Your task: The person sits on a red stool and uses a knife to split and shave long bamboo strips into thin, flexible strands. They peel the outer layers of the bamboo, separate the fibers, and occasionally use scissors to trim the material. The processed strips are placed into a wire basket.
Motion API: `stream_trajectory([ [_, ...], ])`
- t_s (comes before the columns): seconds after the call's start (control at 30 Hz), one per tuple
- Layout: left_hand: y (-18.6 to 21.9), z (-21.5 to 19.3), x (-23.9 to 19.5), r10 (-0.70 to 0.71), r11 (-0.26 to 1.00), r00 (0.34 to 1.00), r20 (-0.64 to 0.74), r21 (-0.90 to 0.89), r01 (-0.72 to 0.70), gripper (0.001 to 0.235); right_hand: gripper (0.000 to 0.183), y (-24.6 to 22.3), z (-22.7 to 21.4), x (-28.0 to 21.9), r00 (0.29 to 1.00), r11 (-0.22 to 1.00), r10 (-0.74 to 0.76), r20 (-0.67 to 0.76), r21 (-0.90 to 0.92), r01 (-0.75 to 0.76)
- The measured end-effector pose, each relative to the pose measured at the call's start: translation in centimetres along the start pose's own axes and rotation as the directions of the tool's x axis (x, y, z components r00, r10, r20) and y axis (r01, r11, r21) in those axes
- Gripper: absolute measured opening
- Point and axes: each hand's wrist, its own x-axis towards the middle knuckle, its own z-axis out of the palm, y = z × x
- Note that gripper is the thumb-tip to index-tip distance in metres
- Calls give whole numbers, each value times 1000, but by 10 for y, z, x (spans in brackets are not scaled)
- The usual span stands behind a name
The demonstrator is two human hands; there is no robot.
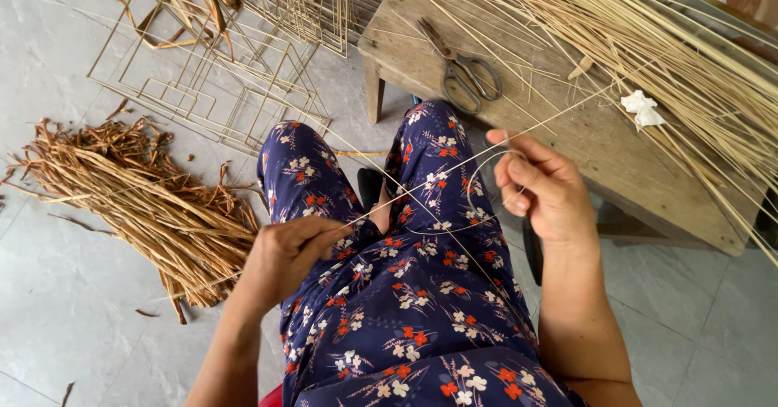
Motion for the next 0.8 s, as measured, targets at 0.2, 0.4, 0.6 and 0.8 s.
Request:
stream_trajectory([
  [0.2,-12,-12,-10,-179,983,982,64,61,175,23,43,1,-5,1,998,1000,-28,-48,5,28],
  [0.4,0,11,-1,-27,997,1000,-11,-66,26,17,43,9,9,5,999,999,14,32,28,-15],
  [0.6,-8,2,-8,-69,997,997,-36,25,70,19,41,-3,-19,1,994,996,-72,-83,40,76],
  [0.8,-22,-12,-23,-64,998,996,-65,-24,62,20,41,-13,-50,-5,983,984,-143,-118,93,155],
])
